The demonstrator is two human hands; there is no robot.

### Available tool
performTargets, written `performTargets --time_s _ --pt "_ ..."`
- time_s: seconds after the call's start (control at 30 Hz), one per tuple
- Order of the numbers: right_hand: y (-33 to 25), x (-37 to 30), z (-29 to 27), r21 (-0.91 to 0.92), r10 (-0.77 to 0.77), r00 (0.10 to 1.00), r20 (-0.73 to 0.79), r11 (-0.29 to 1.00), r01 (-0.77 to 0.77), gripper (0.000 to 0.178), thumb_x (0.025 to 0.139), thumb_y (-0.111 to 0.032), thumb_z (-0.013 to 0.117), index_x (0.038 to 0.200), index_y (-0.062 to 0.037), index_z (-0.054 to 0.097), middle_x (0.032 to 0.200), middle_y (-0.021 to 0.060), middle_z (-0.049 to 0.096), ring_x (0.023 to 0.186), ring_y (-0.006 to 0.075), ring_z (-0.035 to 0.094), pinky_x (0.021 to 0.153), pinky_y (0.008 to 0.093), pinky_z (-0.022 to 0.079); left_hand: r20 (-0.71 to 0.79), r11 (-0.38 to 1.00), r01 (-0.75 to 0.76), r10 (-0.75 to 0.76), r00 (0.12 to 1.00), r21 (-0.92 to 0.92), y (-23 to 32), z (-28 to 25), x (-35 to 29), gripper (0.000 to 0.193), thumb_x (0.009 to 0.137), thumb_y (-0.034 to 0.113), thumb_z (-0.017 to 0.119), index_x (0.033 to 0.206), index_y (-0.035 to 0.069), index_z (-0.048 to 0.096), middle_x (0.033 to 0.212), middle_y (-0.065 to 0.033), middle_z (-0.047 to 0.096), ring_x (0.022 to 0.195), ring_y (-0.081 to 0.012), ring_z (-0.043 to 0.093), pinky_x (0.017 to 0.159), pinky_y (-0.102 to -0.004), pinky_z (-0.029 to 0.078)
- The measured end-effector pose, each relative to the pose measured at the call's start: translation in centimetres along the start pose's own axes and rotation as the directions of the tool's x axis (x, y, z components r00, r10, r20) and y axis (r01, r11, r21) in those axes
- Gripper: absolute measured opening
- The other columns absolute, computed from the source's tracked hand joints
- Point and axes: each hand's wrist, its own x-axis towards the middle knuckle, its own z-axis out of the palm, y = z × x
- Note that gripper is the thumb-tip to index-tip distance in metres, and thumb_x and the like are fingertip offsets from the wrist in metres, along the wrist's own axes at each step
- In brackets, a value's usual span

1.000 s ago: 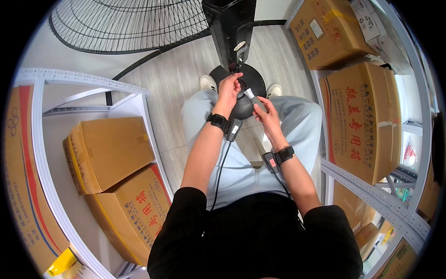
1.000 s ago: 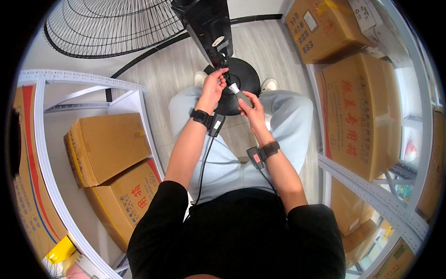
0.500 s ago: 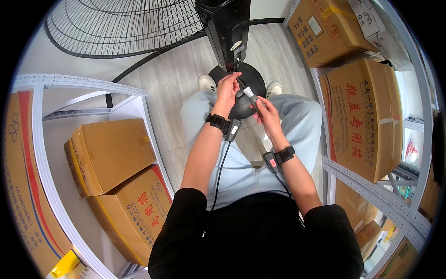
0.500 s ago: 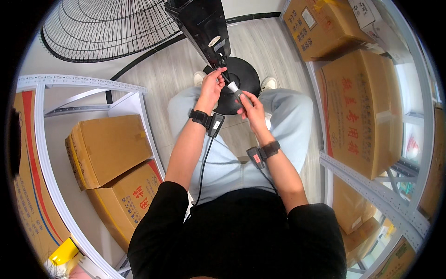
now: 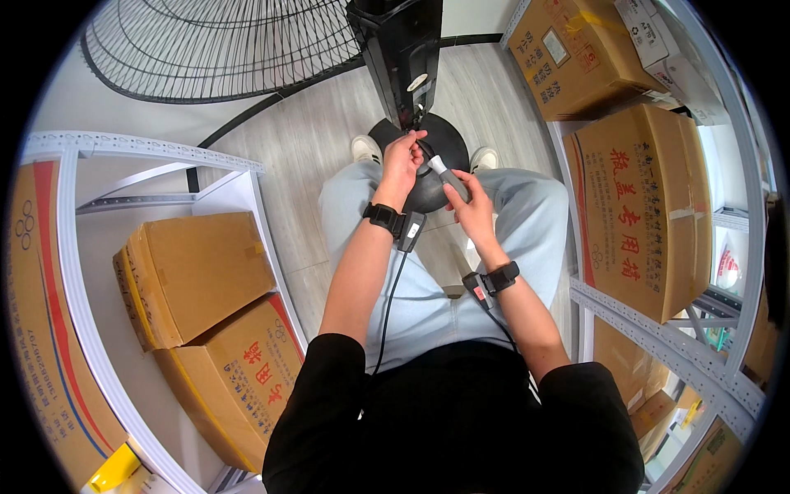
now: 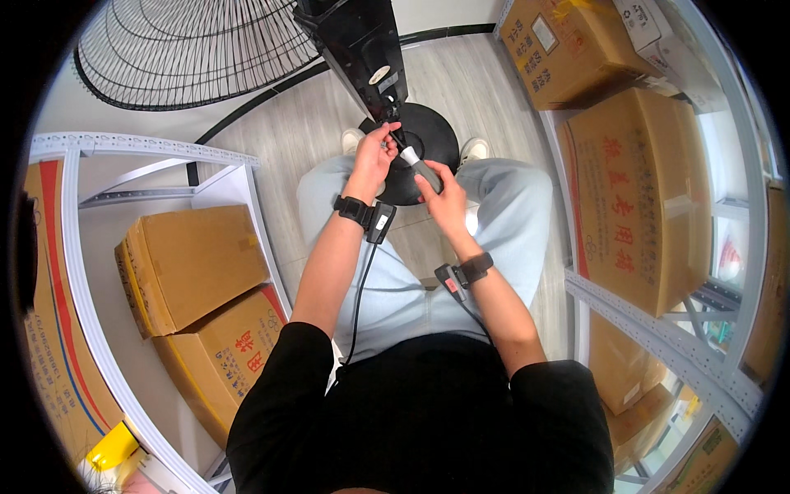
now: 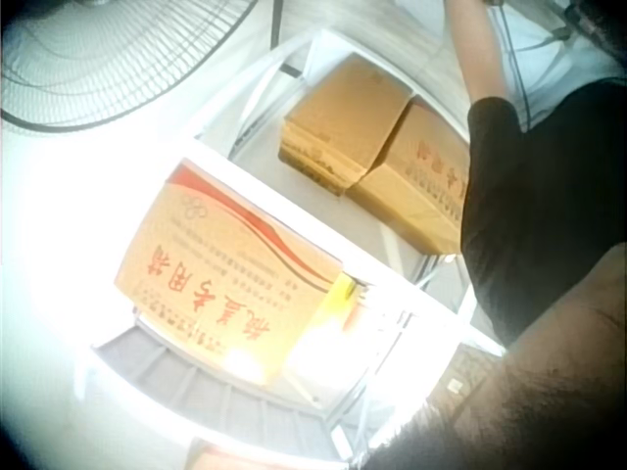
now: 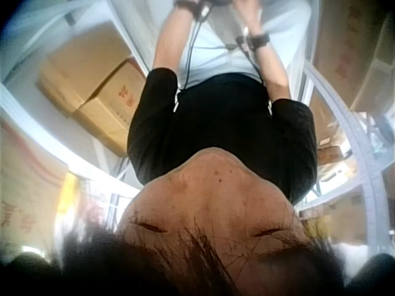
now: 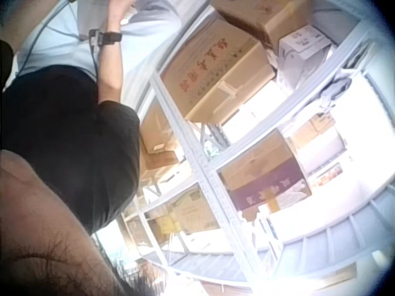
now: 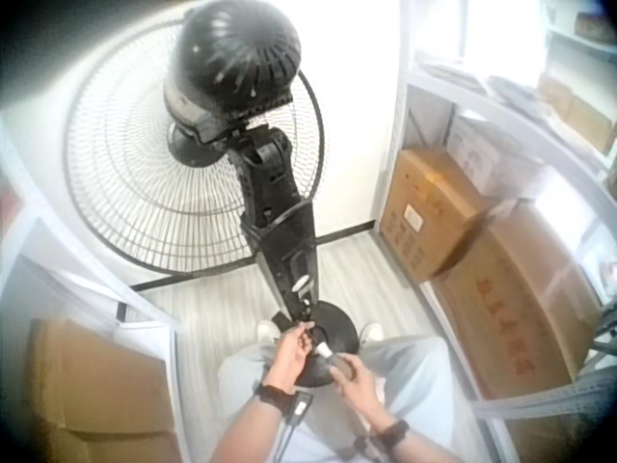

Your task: The person sits on the floor and uses a screwdriver to tighten screws on the stand of a black pedestal fan. They repeatedly adjust the fan's position and continue screwing into the stand throughout the clip.

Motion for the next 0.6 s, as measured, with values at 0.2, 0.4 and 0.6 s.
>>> performTargets --time_s 0.2,0.4,0.6 --pt "0.3 -0.1 0.1 0.149 0.099 0.995 0.031 0.983 -0.103 0.035 0.087 -0.021 0.066 0.118 -0.0069 0.057 0.082 0.0026 0.063 0.054 0.0063 0.058 0.038 0.0208 0.038 -0.033 1.000 0.022 -0.022 0.999 -0.004 0.0 0.5 -0.5 0.021 0.092 0.018 0.058 0.092 -0.001 0.065 0.063 0.0048 0.045 0.055 -0.0054 0.042 0.050 -0.0198 0.033" --pt "-0.2 0.2 -0.1 0.238 0.172 0.982 0.079 0.953 -0.186 0.033 0.088 -0.020 0.065 0.117 -0.0077 0.057 0.087 0.0028 0.062 0.054 0.0057 0.057 0.040 0.0203 0.038 -0.029 1.000 -0.028 0.028 0.999 0.009 0.0 0.4 -0.3 0.022 0.093 0.019 0.057 0.094 -0.002 0.065 0.063 0.0047 0.044 0.054 -0.0056 0.041 0.049 -0.0204 0.033" --pt "2.7 0.3 1.0 0.088 -0.052 0.998 -0.035 0.995 0.055 0.033 0.087 -0.018 0.066 0.117 -0.0087 0.056 0.091 0.0025 0.061 0.062 0.0049 0.056 0.049 0.0204 0.042 -0.018 0.998 -0.049 0.050 0.999 0.028 -0.1 0.4 -0.1 0.021 0.093 0.017 0.057 0.097 -0.002 0.065 0.064 0.0042 0.044 0.054 -0.0056 0.041 0.048 -0.0203 0.033"
